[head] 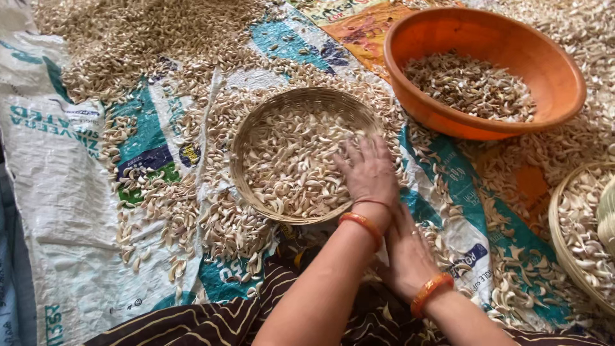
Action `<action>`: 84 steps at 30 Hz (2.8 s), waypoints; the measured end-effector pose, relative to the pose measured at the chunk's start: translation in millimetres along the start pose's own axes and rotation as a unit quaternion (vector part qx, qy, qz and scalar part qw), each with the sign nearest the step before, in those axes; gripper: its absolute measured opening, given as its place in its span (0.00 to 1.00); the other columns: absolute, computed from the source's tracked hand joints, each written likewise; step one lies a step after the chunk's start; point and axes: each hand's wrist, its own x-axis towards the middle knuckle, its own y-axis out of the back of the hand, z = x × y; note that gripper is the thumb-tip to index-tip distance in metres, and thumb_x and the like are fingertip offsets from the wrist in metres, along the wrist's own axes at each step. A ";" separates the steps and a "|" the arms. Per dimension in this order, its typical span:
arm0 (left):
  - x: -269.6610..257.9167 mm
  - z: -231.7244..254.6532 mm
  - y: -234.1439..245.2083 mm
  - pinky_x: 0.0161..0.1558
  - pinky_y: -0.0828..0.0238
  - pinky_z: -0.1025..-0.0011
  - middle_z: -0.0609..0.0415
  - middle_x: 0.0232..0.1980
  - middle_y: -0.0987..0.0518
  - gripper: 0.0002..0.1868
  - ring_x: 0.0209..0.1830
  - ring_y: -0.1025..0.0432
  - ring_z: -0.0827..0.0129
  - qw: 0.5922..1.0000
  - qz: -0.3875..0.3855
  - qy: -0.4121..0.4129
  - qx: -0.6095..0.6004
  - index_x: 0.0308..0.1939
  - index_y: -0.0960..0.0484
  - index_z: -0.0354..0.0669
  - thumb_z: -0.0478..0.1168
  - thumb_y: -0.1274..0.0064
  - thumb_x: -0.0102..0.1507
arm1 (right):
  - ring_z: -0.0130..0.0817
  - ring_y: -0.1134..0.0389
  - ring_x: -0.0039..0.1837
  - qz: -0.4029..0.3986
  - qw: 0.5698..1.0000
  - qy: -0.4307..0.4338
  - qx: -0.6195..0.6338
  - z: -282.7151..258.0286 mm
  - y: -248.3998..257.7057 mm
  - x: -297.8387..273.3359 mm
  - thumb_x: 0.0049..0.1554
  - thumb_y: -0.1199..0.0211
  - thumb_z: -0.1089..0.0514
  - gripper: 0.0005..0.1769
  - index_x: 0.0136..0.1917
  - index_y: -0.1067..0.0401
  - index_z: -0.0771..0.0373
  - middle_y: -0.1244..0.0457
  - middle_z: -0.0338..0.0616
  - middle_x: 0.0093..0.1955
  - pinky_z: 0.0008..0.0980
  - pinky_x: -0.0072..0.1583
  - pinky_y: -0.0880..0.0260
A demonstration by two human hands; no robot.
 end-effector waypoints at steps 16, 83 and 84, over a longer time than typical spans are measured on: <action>-30.5 -145.1 -37.1 0.62 0.41 0.53 0.49 0.54 0.26 0.10 0.57 0.34 0.55 0.923 0.344 -0.160 0.062 0.51 0.28 0.47 0.38 0.50 0.67 | 0.47 0.66 0.84 -0.110 0.985 -0.123 0.047 95.1 2.4 -6.6 0.51 0.30 0.38 0.55 0.80 0.54 0.57 0.59 0.50 0.83 0.44 0.80 0.62; -49.3 -28.3 -67.4 0.49 0.23 0.54 0.41 0.48 0.17 0.12 0.49 0.21 0.48 0.960 -0.274 -0.021 -0.048 0.45 0.14 0.44 0.36 0.53 0.65 | 0.46 0.27 0.55 -0.269 0.922 -0.278 -0.002 88.5 -0.3 10.6 0.56 0.36 0.49 0.09 0.49 0.22 0.49 0.29 0.46 0.49 0.45 0.60 0.28; -47.2 -27.9 -64.0 0.49 0.23 0.54 0.40 0.47 0.17 0.11 0.49 0.21 0.47 0.961 -0.265 -0.034 -0.065 0.44 0.14 0.43 0.35 0.52 0.63 | 0.47 0.27 0.55 -0.258 0.923 -0.284 -0.003 91.4 -0.7 12.1 0.56 0.36 0.47 0.10 0.49 0.22 0.51 0.29 0.47 0.49 0.46 0.60 0.28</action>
